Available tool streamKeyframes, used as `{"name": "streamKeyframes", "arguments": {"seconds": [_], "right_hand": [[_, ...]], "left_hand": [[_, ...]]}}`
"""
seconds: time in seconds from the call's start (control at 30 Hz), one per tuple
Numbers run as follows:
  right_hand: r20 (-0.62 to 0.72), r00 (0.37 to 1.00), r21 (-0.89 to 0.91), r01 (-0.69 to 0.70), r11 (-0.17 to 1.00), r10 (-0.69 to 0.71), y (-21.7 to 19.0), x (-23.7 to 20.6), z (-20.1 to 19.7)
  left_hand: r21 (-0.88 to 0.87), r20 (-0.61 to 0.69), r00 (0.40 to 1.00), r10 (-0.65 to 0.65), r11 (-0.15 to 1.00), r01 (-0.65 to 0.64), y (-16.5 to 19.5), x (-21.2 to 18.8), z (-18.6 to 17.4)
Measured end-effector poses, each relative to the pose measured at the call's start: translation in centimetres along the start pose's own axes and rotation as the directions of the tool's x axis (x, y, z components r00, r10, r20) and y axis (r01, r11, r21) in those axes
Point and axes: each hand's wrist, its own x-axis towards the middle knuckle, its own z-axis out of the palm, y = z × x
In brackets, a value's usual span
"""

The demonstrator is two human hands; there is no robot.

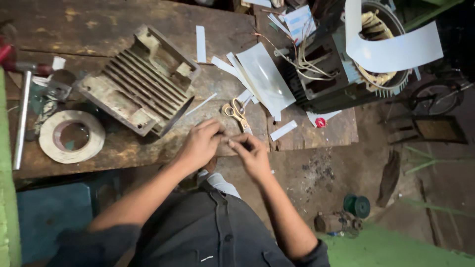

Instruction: The person cuts narrow strips of white insulating tape with scissors and inserts them into the slots of a cylindrical metal stator core. They repeatedly pick up tape, cut it, and place it into the component's grooves.

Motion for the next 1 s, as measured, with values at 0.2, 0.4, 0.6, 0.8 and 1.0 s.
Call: {"name": "streamKeyframes", "arguments": {"seconds": [0.2,0.4,0.6,0.8,1.0], "right_hand": [[-0.041,0.912,-0.847,0.185,0.499,-0.408,3.3,7.6,-1.4],[-0.095,0.995,-0.797,-0.053,0.601,-0.039,5.8,7.3,-0.2],[0.105,0.979,-0.875,0.174,0.451,-0.174,5.1,5.9,2.0],[0.202,0.949,-0.835,0.296,0.463,-0.242,5.3,6.7,1.1],[0.241,0.965,-0.923,0.262,0.281,-0.107,7.1,5.4,0.1]], "left_hand": [[0.684,0.188,0.948,0.259,0.658,-0.315,-2.5,2.1,2.4],[0.733,0.209,0.969,0.130,0.636,-0.243,-4.1,-2.3,3.1],[0.774,0.191,0.982,0.011,0.613,-0.157,-4.1,-2.5,3.5],[0.831,0.217,0.976,-0.028,0.529,-0.170,-3.2,-2.6,3.5],[0.825,0.316,0.939,-0.139,0.529,-0.200,-3.4,0.7,1.4]]}}
